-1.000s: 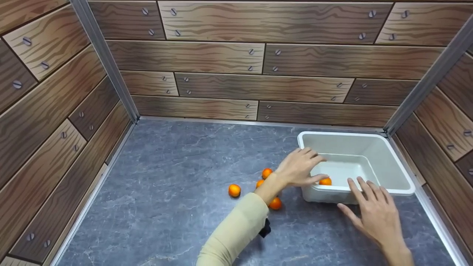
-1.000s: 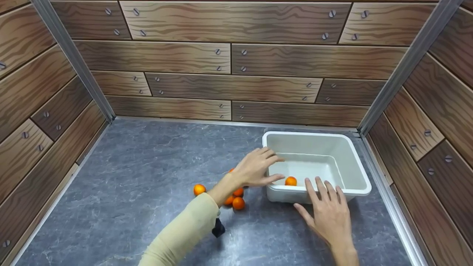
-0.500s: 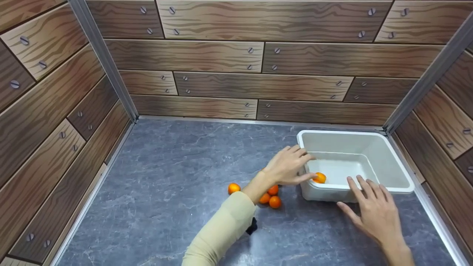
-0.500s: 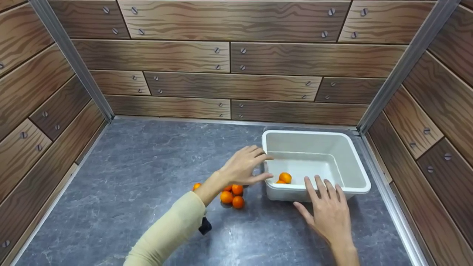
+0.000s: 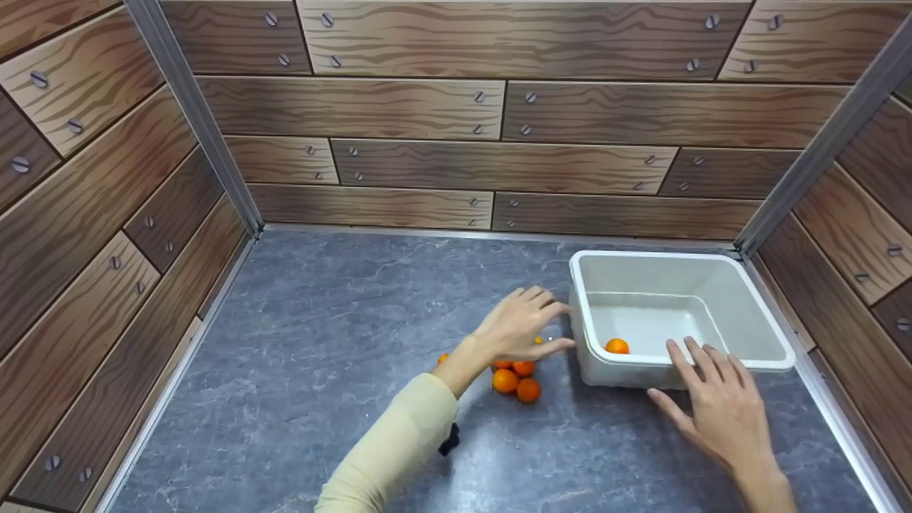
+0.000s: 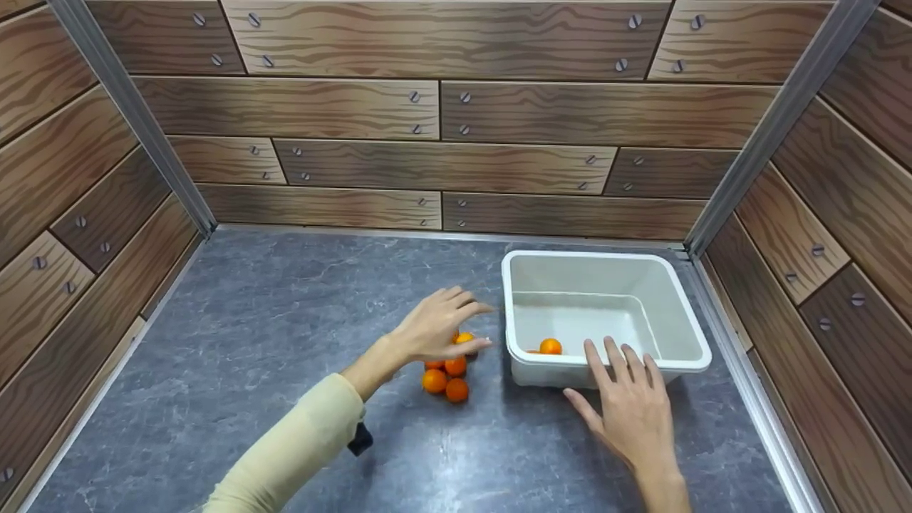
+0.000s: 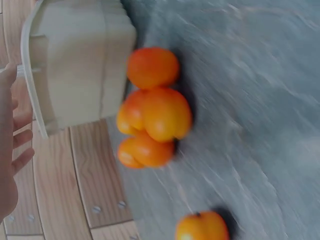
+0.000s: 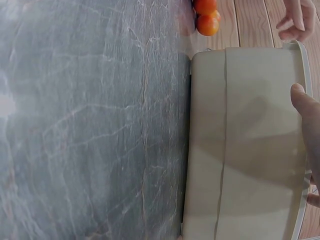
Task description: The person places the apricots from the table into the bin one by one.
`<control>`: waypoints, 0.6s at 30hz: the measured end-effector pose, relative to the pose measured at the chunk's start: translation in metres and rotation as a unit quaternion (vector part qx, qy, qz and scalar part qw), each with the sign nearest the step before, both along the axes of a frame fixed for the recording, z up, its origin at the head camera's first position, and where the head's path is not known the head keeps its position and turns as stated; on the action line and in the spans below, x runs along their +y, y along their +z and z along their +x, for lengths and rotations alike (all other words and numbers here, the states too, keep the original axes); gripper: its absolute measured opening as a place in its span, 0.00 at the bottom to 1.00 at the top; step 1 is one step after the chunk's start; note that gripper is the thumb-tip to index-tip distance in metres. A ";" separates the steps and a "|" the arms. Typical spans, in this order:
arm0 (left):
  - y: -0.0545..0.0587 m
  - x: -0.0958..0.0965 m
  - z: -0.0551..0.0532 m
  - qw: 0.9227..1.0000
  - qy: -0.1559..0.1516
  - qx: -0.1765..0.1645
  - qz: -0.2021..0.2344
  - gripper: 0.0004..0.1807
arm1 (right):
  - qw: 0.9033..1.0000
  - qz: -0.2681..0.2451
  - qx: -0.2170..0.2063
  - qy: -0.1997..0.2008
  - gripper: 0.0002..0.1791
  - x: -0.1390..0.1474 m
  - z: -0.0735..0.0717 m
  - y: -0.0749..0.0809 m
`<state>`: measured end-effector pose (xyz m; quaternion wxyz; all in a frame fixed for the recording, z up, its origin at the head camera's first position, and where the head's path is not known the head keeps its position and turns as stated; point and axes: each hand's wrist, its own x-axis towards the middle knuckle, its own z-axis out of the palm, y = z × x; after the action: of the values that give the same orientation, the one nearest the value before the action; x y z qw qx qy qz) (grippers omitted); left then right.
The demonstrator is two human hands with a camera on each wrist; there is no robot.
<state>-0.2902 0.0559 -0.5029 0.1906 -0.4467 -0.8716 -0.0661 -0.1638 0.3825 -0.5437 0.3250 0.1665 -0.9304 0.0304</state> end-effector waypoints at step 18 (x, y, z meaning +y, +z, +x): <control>-0.027 -0.065 0.001 0.994 0.040 -0.045 -0.087 0.39 | 1.000 0.011 0.021 0.006 0.49 0.001 0.000 0.000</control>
<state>-0.2894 -0.0092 -0.5300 0.1143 -0.4235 -0.8987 -0.0021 -0.1641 0.3836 -0.5440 0.3424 0.1758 -0.9228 0.0187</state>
